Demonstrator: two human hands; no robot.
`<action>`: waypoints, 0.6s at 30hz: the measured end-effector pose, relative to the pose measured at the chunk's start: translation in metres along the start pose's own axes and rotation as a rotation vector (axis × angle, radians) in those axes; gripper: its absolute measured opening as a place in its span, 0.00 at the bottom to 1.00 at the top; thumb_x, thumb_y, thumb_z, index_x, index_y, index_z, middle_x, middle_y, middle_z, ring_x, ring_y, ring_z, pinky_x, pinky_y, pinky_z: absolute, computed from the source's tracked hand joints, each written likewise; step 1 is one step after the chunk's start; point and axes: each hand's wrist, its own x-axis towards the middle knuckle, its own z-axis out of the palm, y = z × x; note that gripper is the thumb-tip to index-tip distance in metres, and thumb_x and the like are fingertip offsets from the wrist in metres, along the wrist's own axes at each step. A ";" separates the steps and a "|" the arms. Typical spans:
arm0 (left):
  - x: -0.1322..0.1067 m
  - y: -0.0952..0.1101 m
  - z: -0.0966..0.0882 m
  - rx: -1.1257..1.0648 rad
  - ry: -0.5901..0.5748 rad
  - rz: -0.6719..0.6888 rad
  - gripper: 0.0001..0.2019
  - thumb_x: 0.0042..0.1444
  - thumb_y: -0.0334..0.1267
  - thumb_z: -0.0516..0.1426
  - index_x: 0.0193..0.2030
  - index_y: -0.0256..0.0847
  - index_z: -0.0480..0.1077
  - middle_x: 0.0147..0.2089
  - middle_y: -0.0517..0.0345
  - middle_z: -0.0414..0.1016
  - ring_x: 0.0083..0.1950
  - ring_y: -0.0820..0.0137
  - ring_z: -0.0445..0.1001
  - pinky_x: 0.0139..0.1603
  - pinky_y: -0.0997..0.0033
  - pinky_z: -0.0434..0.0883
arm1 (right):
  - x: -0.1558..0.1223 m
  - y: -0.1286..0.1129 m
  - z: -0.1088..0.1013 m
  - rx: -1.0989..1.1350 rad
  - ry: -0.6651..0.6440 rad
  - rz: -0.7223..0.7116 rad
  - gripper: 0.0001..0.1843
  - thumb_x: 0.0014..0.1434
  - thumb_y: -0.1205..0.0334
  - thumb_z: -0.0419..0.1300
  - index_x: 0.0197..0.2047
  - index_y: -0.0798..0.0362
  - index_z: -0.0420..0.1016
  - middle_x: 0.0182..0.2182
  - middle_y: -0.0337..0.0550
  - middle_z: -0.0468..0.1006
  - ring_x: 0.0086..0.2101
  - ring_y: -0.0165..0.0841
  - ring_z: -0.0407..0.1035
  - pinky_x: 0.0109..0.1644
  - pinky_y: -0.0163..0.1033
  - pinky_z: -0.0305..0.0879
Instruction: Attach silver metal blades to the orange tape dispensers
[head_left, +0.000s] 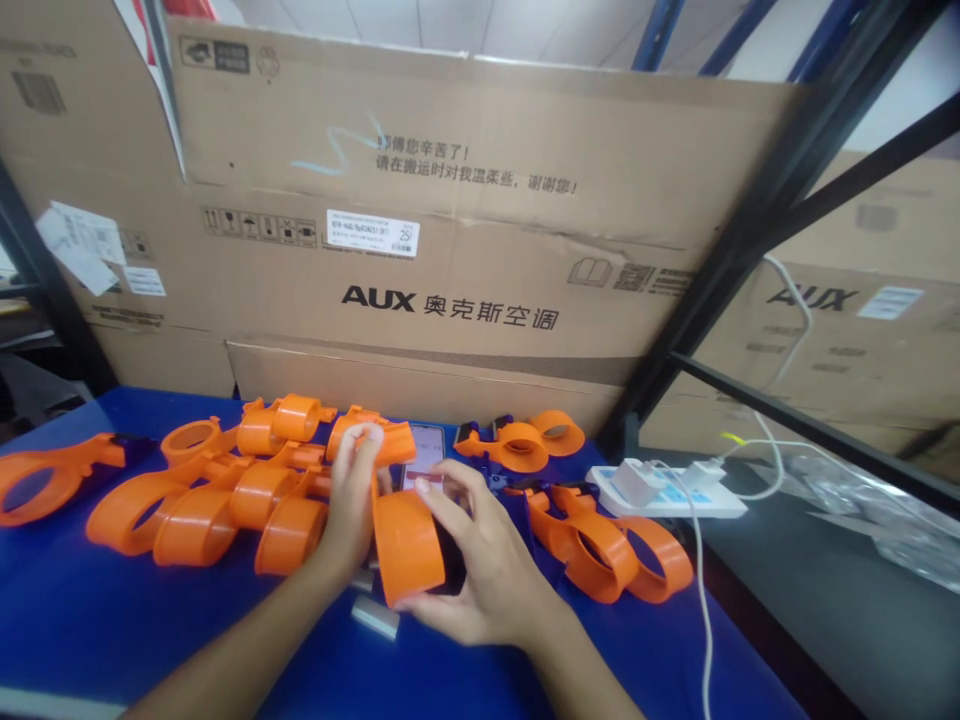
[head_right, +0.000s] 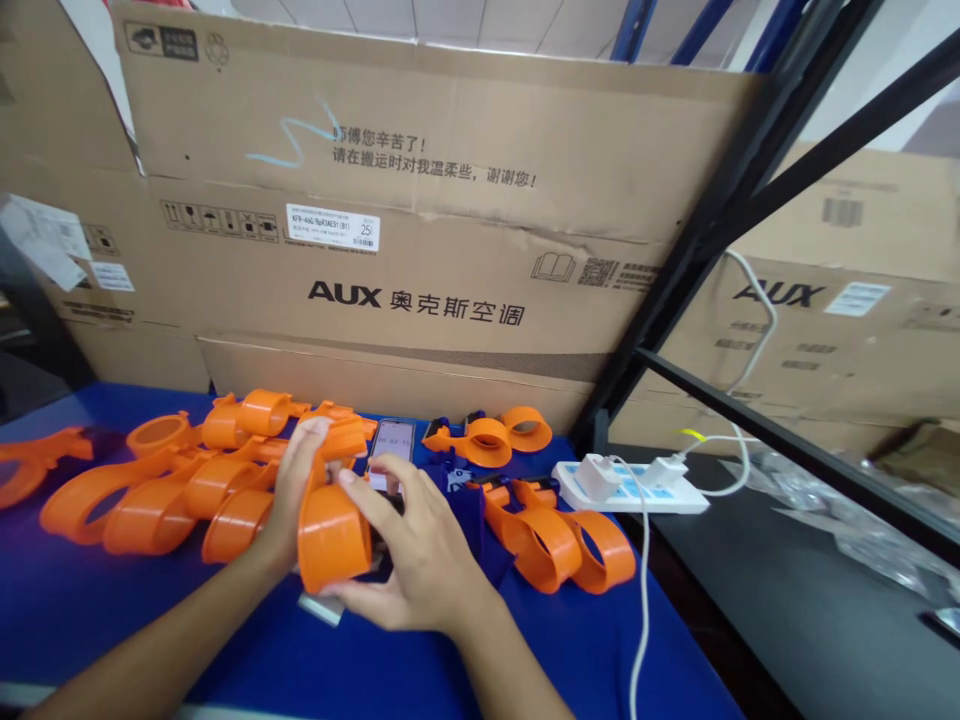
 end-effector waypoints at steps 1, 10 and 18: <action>0.002 -0.001 0.000 0.011 -0.011 0.021 0.16 0.57 0.54 0.65 0.39 0.46 0.69 0.25 0.67 0.65 0.23 0.73 0.65 0.29 0.72 0.68 | 0.001 0.001 -0.001 0.004 -0.021 -0.003 0.51 0.53 0.44 0.73 0.73 0.45 0.56 0.65 0.58 0.64 0.60 0.53 0.67 0.59 0.58 0.71; -0.026 0.018 -0.028 0.467 -0.308 0.147 0.23 0.61 0.44 0.65 0.64 0.53 0.73 0.66 0.51 0.73 0.68 0.56 0.67 0.67 0.61 0.64 | -0.001 0.010 -0.010 0.059 0.106 0.172 0.46 0.54 0.44 0.73 0.68 0.48 0.59 0.60 0.57 0.73 0.58 0.54 0.72 0.63 0.59 0.69; 0.039 0.152 -0.196 1.345 0.207 0.783 0.21 0.56 0.47 0.64 0.56 0.46 0.76 0.57 0.51 0.78 0.60 0.53 0.72 0.66 0.51 0.62 | 0.002 0.006 -0.002 0.083 -0.003 0.121 0.50 0.50 0.33 0.72 0.67 0.49 0.63 0.55 0.55 0.78 0.52 0.51 0.76 0.60 0.56 0.71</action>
